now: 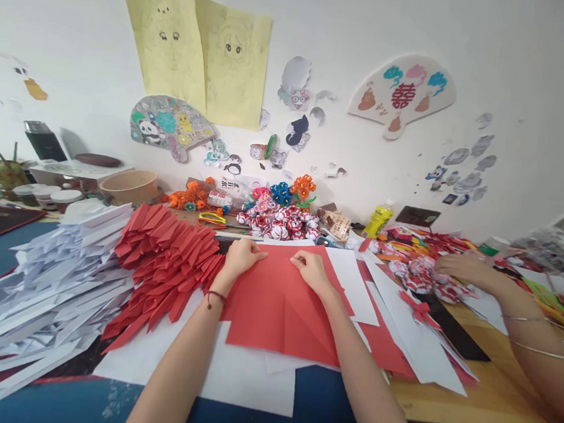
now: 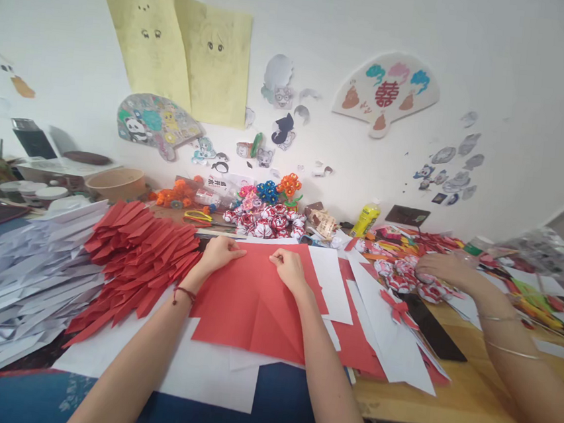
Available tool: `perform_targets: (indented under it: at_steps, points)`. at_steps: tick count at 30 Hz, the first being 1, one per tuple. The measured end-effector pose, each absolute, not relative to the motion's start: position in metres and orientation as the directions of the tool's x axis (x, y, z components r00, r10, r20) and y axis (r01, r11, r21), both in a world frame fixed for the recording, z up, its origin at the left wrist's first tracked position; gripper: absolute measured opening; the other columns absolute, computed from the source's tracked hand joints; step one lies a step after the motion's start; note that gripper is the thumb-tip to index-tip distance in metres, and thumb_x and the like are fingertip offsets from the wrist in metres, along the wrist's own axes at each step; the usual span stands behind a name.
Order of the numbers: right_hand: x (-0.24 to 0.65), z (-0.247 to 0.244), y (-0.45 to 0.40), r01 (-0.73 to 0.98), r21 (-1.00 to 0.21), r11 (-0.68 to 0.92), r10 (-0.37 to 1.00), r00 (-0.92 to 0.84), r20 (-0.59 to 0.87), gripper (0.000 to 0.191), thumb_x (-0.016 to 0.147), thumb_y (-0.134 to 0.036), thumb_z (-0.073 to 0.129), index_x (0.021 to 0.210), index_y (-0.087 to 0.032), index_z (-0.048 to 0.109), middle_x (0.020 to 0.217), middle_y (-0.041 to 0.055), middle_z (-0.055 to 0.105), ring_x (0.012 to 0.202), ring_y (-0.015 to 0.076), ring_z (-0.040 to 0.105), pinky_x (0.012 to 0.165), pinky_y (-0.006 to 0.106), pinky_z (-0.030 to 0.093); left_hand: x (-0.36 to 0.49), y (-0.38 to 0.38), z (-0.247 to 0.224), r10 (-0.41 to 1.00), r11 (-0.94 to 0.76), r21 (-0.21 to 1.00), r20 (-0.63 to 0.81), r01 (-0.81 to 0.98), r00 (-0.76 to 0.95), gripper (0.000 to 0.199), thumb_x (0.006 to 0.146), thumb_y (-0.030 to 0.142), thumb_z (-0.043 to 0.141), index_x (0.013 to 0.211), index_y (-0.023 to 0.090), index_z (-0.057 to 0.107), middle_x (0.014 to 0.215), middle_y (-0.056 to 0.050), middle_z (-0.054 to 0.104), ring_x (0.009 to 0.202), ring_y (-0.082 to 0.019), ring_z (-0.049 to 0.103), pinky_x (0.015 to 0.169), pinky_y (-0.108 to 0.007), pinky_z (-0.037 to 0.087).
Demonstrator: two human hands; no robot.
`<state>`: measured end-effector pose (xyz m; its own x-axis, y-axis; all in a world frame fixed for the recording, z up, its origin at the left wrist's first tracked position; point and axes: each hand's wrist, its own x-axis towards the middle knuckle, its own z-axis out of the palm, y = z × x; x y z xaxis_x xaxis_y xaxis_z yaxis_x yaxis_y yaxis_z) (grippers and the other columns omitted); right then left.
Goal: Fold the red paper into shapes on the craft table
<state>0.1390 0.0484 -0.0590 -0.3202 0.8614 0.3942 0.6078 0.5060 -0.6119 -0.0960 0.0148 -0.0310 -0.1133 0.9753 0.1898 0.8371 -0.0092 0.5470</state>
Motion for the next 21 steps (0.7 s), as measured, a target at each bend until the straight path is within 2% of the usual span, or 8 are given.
perform_targets:
  at_steps: [8,16,21]
  points:
    - [0.137,-0.065,0.05,0.604,-0.62,0.501,0.863,-0.296,0.409,0.016,0.083,-0.032,0.057,0.073,-0.02,0.064,0.075,0.0034,0.069,0.071,0.0188,0.061,0.065,0.028,0.04,-0.089,0.011,-0.033,0.947,0.17,0.496,0.158,0.852,-0.281,0.032,0.074,0.05,0.068,0.08,0.019,0.069,0.087,-0.011,0.072,0.085,-0.024,0.066,0.07,-0.027,0.044]
    - [0.136,-0.065,0.05,0.608,-0.612,0.506,0.861,-0.312,0.401,0.012,0.082,-0.028,0.058,0.074,-0.02,0.062,0.077,0.0032,0.068,0.072,0.018,0.06,0.066,0.028,0.041,-0.08,0.0,-0.027,0.947,0.174,0.399,0.182,0.9,-0.263,0.027,0.078,0.042,0.065,0.087,0.017,0.065,0.097,-0.016,0.069,0.092,-0.032,0.065,0.072,-0.035,0.048]
    - [0.136,-0.067,0.052,0.617,-0.601,0.508,0.86,-0.325,0.393,0.011,0.082,-0.027,0.058,0.074,-0.021,0.06,0.076,0.0027,0.066,0.072,0.0177,0.059,0.065,0.028,0.04,-0.078,-0.003,-0.025,0.947,0.195,0.393,0.163,0.898,-0.277,0.027,0.079,0.041,0.064,0.091,0.017,0.064,0.1,-0.016,0.068,0.094,-0.031,0.065,0.075,-0.034,0.049]
